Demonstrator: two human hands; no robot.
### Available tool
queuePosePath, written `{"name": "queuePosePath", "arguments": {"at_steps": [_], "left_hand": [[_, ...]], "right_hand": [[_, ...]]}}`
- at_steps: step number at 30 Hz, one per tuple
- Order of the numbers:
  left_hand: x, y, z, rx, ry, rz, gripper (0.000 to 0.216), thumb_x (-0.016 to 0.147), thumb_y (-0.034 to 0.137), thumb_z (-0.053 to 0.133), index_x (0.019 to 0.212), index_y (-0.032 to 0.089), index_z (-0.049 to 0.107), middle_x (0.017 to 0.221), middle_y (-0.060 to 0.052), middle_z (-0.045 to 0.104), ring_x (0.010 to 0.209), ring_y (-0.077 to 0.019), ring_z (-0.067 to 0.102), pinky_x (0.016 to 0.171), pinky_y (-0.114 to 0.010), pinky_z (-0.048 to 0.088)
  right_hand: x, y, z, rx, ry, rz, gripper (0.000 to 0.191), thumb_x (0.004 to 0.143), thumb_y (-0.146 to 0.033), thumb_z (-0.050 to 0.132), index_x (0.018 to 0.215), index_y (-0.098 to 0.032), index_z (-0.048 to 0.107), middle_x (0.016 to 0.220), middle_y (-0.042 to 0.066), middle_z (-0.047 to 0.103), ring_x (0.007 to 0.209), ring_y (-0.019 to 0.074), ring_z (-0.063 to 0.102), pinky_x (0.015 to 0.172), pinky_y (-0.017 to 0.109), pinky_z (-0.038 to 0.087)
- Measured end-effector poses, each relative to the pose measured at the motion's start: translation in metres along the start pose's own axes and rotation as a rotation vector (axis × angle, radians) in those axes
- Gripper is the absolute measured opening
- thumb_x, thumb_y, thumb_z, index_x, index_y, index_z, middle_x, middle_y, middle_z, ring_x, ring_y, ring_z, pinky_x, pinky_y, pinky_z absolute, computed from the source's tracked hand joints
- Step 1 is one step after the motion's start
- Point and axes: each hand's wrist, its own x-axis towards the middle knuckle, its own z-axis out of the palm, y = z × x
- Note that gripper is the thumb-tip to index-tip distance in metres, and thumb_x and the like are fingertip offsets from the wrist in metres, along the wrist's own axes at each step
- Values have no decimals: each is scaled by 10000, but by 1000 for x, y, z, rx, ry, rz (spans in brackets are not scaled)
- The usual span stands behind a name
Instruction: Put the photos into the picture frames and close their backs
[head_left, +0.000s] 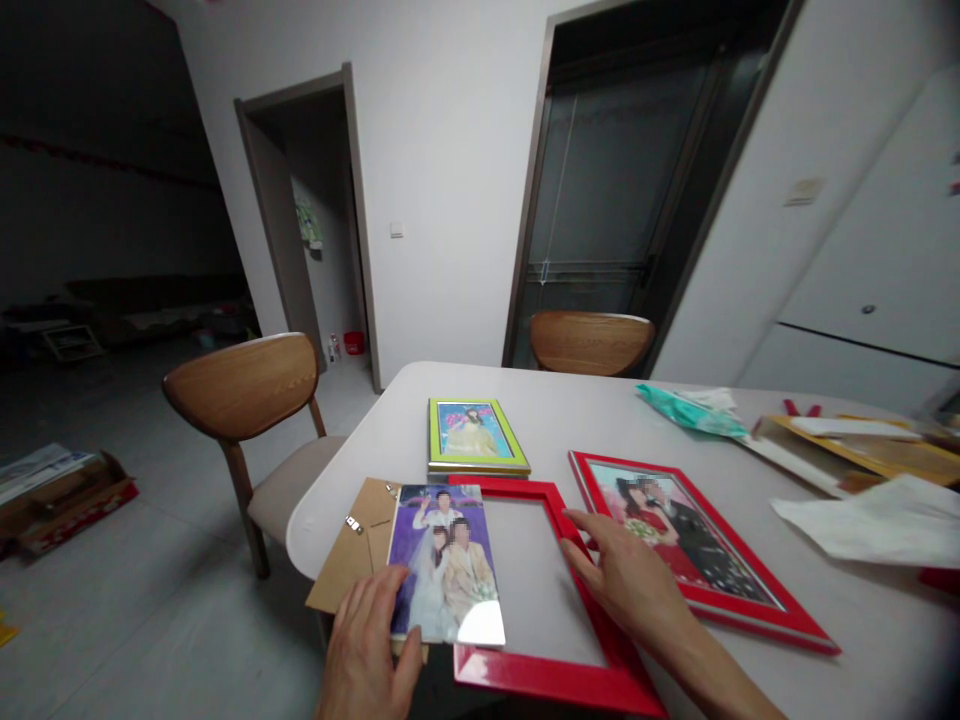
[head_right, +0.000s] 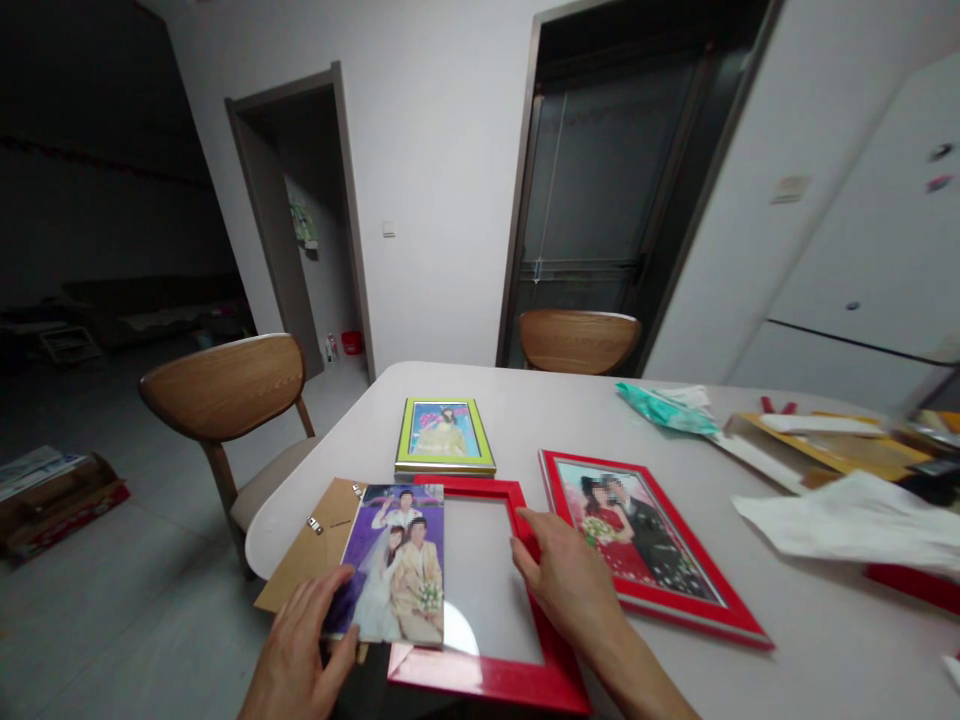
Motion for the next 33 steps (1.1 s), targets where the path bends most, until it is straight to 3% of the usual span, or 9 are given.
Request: {"name": "queuePosePath", "arguments": {"at_steps": [4, 10, 14, 17, 21, 24, 29, 31, 33], "left_hand": [[2, 8, 2, -28, -66, 107, 453, 670, 150, 474, 1119, 147, 412, 1083, -123, 559, 1001, -240, 514, 819, -393, 454], [7, 15, 7, 54, -193, 204, 532, 603, 98, 452, 1133, 136, 442, 1204, -149, 478, 1103, -300, 434, 864, -534, 388], [14, 21, 12, 84, -228, 209, 568, 567, 53, 435, 1126, 145, 466, 1218, -130, 470, 1114, -283, 426, 870, -486, 409], [18, 21, 18, 108, -182, 272, 548, 594, 34, 417, 1128, 146, 475, 1189, -117, 502, 1083, -258, 466, 842, -424, 452], [26, 14, 10, 16, 7, 282, 495, 691, 37, 376, 1159, 179, 455, 1157, -79, 538, 1056, -201, 497, 853, -345, 453], [39, 13, -12, -230, 159, 85, 377, 761, 110, 376, 1097, 204, 519, 1101, -48, 584, 1023, -175, 525, 874, -299, 430], [58, 41, -37, -878, 319, -570, 307, 731, 358, 504, 955, 170, 597, 916, -46, 663, 877, -225, 595, 765, -328, 477], [60, 60, -33, -1198, 291, -683, 340, 700, 396, 540, 932, 152, 591, 857, -48, 674, 842, -224, 605, 740, -325, 482], [58, 78, -23, -1441, 218, -681, 335, 705, 387, 544, 941, 151, 572, 862, -53, 673, 860, -215, 601, 758, -319, 473]], "right_hand": [[-6, -11, 8, 169, -47, -80, 371, 761, -301, 365, 1033, -125, 546, 909, 103, 617, 705, 174, 574, 676, 303, 443], [-11, -15, 20, 215, -100, -88, 349, 763, -297, 370, 1016, -144, 556, 900, 95, 621, 694, 174, 575, 666, 309, 444], [-12, -15, 22, 173, -120, -92, 351, 760, -295, 376, 1016, -146, 565, 910, 95, 623, 707, 182, 578, 665, 317, 444], [-11, -16, 21, 190, -114, -94, 344, 753, -290, 386, 1008, -151, 571, 916, 93, 624, 711, 182, 579, 663, 316, 446], [-10, -21, 14, 311, -88, -124, 329, 751, -294, 394, 971, -139, 585, 869, 92, 631, 677, 166, 574, 661, 308, 449], [-12, -31, 2, 467, -58, -131, 306, 748, -316, 414, 931, -159, 602, 837, 79, 636, 665, 156, 569, 651, 297, 453], [-17, -53, -2, 842, -191, 23, 341, 713, -379, 483, 943, -158, 606, 854, 87, 639, 725, 172, 582, 651, 292, 461], [-17, -60, 5, 1025, -294, 136, 404, 697, -428, 494, 957, -135, 592, 849, 106, 637, 690, 175, 590, 598, 293, 469], [-17, -62, 13, 1197, -312, 219, 454, 705, -486, 460, 953, -125, 578, 845, 118, 635, 682, 180, 598, 573, 294, 474]]}}
